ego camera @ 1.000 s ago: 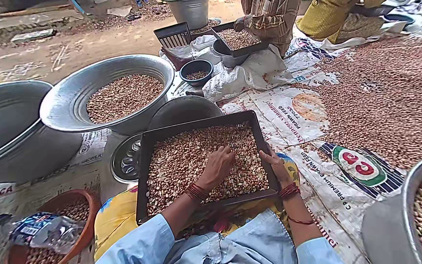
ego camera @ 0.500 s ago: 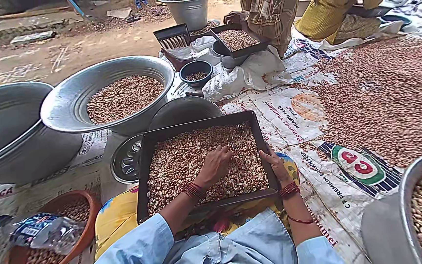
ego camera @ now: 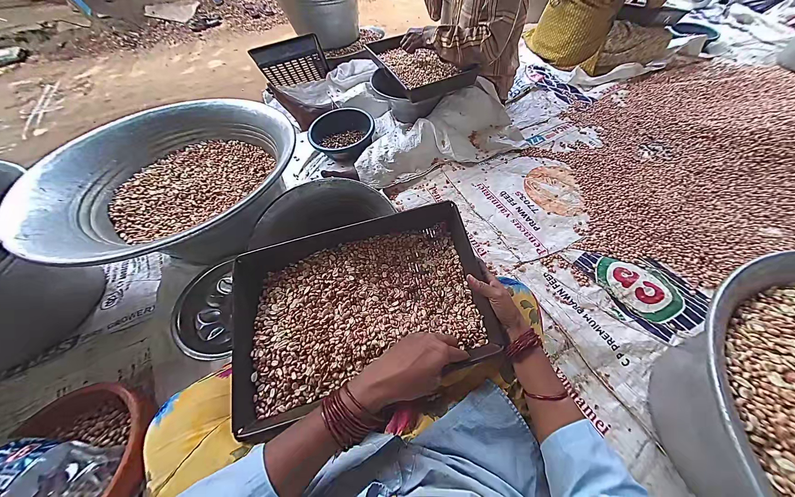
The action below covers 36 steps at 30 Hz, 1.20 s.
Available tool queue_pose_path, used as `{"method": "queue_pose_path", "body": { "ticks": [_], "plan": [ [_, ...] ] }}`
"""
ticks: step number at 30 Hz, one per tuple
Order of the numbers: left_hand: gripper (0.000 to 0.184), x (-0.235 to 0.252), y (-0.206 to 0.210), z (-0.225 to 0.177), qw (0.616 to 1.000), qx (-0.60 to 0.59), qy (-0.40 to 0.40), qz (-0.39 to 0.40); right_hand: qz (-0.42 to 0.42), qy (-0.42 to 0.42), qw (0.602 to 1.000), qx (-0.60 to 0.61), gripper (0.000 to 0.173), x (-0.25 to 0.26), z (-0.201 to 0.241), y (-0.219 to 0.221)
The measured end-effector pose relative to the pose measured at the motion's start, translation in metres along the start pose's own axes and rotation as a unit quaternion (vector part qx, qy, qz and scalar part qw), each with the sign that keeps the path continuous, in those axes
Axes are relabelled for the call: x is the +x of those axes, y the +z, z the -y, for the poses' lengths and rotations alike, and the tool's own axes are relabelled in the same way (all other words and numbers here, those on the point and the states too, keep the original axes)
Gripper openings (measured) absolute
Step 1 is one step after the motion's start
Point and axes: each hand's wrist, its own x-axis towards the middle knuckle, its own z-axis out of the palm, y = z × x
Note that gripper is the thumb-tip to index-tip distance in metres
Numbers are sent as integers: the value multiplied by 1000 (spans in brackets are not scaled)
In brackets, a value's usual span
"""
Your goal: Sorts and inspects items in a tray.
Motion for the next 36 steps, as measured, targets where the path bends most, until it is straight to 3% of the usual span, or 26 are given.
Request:
{"method": "queue_pose_path", "body": {
  "ticks": [3,6,9,13,15,17,21,30,33,36],
  "plan": [
    [28,33,24,-10,996,61,-58,25,-3,6,1000,-13,61,-3,1,0],
    [37,46,11,9,988,43,-137,-60,-10,4,1000,-24,60,-3,1,1],
    [53,33,-25,47,950,36,-279,-136,-10,1,1000,-3,59,-4,0,2],
    [50,-14,-54,76,893,51,-386,-225,-1,6,1000,4,61,-2,-1,0],
    [46,-35,-51,73,887,70,-369,-270,1,11,1000,4,60,-2,0,0],
    [40,-48,-41,64,906,62,-299,-293,-2,13,1000,-1,60,-1,0,-1],
    [19,-35,-9,50,932,59,-163,-317,-7,14,1000,-2,59,-2,0,0],
    [20,16,12,42,959,119,-172,-191,-12,5,1000,-14,61,-3,0,1],
    [19,17,16,47,958,127,-162,-201,-9,-11,1000,-23,61,1,-3,0],
    [18,9,8,54,953,30,-150,-262,-20,-60,997,-49,61,4,-7,-3]
  ]
}}
